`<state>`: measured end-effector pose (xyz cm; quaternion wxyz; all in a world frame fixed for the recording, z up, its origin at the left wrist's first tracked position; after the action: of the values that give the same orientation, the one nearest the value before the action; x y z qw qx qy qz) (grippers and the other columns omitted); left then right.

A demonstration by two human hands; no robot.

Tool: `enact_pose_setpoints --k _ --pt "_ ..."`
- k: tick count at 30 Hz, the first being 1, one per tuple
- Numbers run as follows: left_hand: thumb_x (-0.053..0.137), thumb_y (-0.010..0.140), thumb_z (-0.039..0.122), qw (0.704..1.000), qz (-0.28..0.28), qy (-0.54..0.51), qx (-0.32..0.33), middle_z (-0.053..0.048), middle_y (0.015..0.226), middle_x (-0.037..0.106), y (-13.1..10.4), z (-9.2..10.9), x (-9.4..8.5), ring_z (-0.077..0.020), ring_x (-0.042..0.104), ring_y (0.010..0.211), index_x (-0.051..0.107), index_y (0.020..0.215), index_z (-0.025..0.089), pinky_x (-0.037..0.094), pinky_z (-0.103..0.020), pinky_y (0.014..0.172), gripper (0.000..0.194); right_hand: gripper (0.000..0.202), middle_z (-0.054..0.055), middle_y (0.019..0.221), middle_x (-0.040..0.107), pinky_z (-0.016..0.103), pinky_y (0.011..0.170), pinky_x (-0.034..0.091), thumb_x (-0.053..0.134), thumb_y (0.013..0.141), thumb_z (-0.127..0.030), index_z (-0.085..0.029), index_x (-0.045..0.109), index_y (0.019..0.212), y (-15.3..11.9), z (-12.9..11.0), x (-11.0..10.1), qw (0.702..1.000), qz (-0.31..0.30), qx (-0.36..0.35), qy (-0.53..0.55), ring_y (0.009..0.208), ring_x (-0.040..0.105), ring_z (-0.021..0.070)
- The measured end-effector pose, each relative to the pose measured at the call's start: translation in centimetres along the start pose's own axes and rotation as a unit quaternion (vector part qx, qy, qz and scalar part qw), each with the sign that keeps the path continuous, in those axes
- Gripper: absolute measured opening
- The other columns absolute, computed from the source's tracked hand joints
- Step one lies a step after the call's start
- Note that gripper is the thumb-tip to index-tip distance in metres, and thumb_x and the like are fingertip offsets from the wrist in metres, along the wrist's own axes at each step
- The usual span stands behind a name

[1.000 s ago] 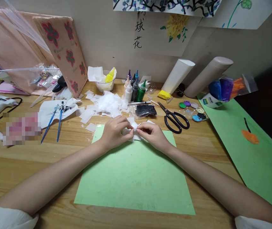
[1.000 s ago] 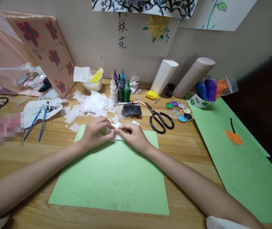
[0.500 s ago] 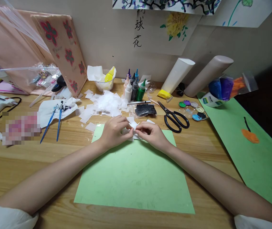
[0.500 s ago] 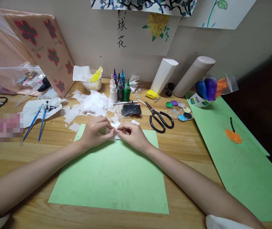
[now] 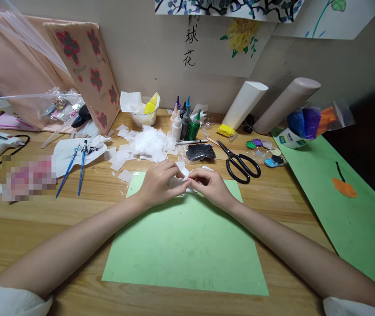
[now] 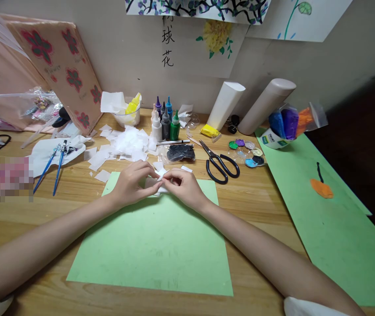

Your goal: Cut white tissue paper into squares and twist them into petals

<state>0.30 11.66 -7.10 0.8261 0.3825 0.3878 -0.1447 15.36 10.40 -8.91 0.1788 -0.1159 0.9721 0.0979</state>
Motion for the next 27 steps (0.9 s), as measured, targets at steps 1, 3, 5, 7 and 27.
enact_pose_setpoints --k 1,3,5,7,27 --pt "0.057 0.079 0.036 1.0 -0.004 0.004 0.002 -0.004 0.076 0.061 0.0 0.0 0.1 -0.0155 0.054 0.071 0.06 0.077 0.016 0.04 -0.028 0.064 0.02 0.014 0.002 0.071 0.057 0.025 0.054 0.033 0.058 0.081 -0.027 -0.016 0.064 0.074 0.0 0.0 0.0 1.0 0.001 0.001 0.003 0.06 0.043 0.0112" --pt "0.056 0.081 0.033 1.0 -0.01 0.01 0.004 -0.004 0.078 0.061 -0.1 0.1 0.1 -0.0152 0.054 0.073 0.059 0.078 0.016 0.04 -0.028 0.065 0.017 0.014 0.002 0.071 0.057 0.025 0.054 0.033 0.058 0.081 -0.026 -0.016 0.065 0.074 0.0 -0.1 -0.1 1.0 0.0 0.003 0.006 0.06 0.044 0.0113" --pt "0.053 0.083 0.028 1.0 -0.013 0.006 -0.006 -0.003 0.077 0.06 -0.1 0.1 0.1 -0.0145 0.053 0.072 0.059 0.077 0.017 0.04 -0.027 0.065 0.014 0.014 0.002 0.071 0.057 0.025 0.054 0.032 0.058 0.081 -0.025 -0.015 0.065 0.075 0.0 -0.1 -0.1 1.0 -0.001 0.004 0.003 0.061 0.043 0.0112" --pt "0.052 0.083 0.024 0.999 -0.004 -0.012 -0.035 -0.002 0.074 0.059 0.0 -0.2 0.0 -0.0135 0.052 0.07 0.057 0.074 0.017 0.04 -0.026 0.064 0.013 0.014 0.001 0.071 0.057 0.025 0.054 0.032 0.057 0.081 -0.025 -0.015 0.066 0.076 0.0 -0.1 -0.1 1.0 -0.001 0.003 0.0 0.06 0.042 0.011" --pt "0.06 0.078 0.027 0.989 0.098 0.066 -0.085 -0.004 0.089 0.057 0.2 -0.5 -1.2 -0.0215 0.047 0.091 0.061 0.085 0.021 0.035 -0.039 0.081 0.009 0.018 0.003 0.075 0.059 0.026 0.056 0.036 0.057 0.081 -0.031 -0.016 0.067 0.081 0.0 0.7 0.0 0.999 0.016 0.029 0.012 0.063 0.048 0.0128"
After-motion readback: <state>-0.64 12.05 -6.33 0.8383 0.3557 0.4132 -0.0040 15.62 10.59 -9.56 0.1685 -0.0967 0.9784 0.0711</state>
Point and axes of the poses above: each hand's wrist, its own y-axis towards the middle knuckle, its own x-axis out of the palm, z = x × y, the point moved 4 cm from there along y, towards the middle knuckle
